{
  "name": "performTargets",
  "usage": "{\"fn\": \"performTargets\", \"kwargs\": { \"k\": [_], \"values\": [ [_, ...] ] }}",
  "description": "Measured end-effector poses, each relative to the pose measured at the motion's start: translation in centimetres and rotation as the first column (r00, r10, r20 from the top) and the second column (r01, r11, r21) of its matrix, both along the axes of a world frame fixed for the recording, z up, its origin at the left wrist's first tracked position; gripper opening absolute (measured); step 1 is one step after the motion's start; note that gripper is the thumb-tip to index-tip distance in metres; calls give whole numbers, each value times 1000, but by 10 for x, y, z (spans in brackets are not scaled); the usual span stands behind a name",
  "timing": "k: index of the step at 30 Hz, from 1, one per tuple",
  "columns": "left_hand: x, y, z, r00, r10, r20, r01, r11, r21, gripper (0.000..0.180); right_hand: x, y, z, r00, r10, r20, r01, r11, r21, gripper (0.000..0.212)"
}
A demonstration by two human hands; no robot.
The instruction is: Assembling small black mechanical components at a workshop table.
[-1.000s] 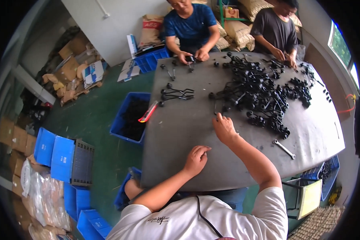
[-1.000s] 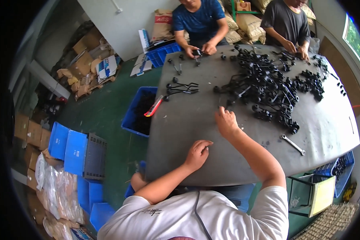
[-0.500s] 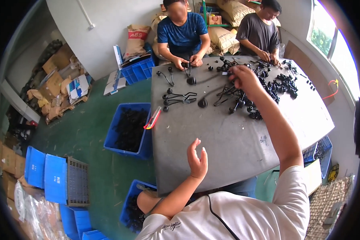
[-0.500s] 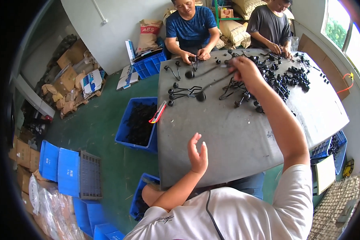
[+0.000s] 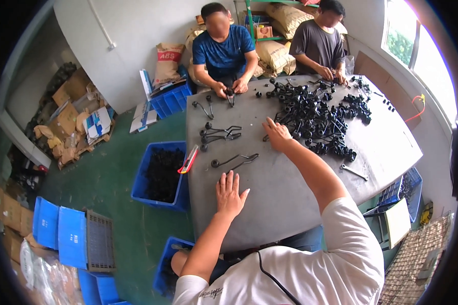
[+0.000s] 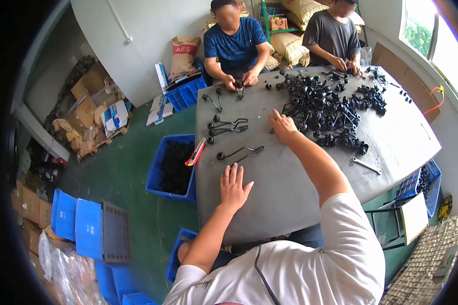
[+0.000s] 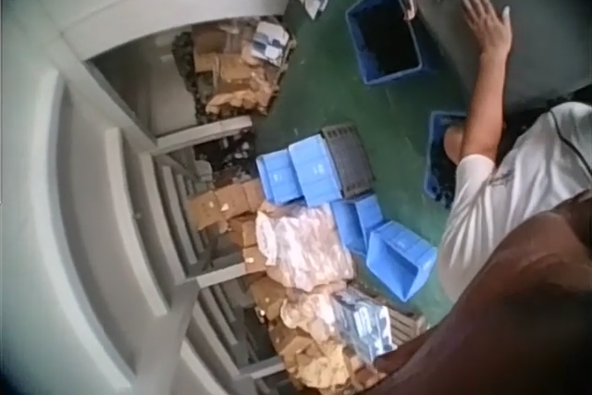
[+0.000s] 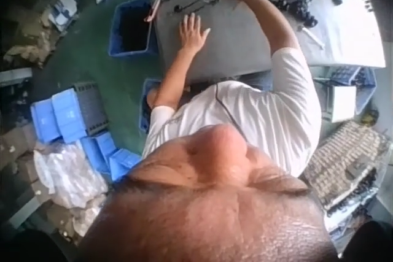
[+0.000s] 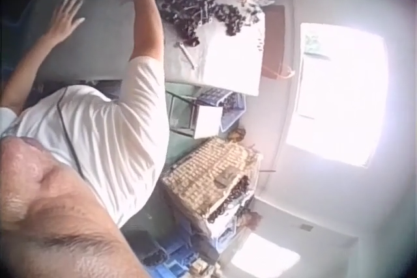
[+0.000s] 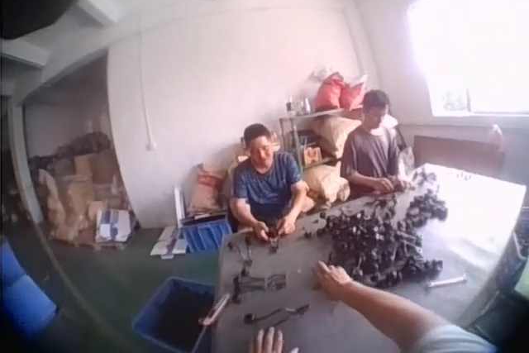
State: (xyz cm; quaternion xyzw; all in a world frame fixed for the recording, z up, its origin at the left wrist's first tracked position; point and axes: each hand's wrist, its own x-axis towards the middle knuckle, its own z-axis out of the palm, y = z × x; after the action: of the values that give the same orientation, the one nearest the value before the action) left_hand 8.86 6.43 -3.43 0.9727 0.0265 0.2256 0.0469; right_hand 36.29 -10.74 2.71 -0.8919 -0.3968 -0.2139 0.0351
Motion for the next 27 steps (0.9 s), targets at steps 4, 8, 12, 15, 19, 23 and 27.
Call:
{"fn": "performTargets", "kwargs": {
  "k": [4,8,12,15,19,23,27],
  "values": [
    [30,1,-8,998,65,1,-65,998,28,67,29,-4,-8,994,-89,-70,59,935,-349,30],
    [48,20,-15,993,112,34,-110,993,-45,66,28,-14,15,996,47,81,-27,971,-237,24],
    [60,25,-8,986,117,121,-95,980,-174,64,21,-49,48,990,82,113,-80,996,-27,21],
    [63,28,-9,979,102,178,-68,980,-186,62,38,-56,61,989,78,125,-53,980,-194,22],
    [60,29,-9,968,120,222,-79,980,-185,58,51,-69,117,998,-58,-16,56,994,-95,29],
    [60,28,-7,957,108,268,-60,982,-181,54,85,-105,156,933,-278,-228,339,892,300,37],
    [57,28,-3,958,101,268,-55,983,-174,53,142,-159,185,896,-279,-345,436,699,567,32]
  ]
}}
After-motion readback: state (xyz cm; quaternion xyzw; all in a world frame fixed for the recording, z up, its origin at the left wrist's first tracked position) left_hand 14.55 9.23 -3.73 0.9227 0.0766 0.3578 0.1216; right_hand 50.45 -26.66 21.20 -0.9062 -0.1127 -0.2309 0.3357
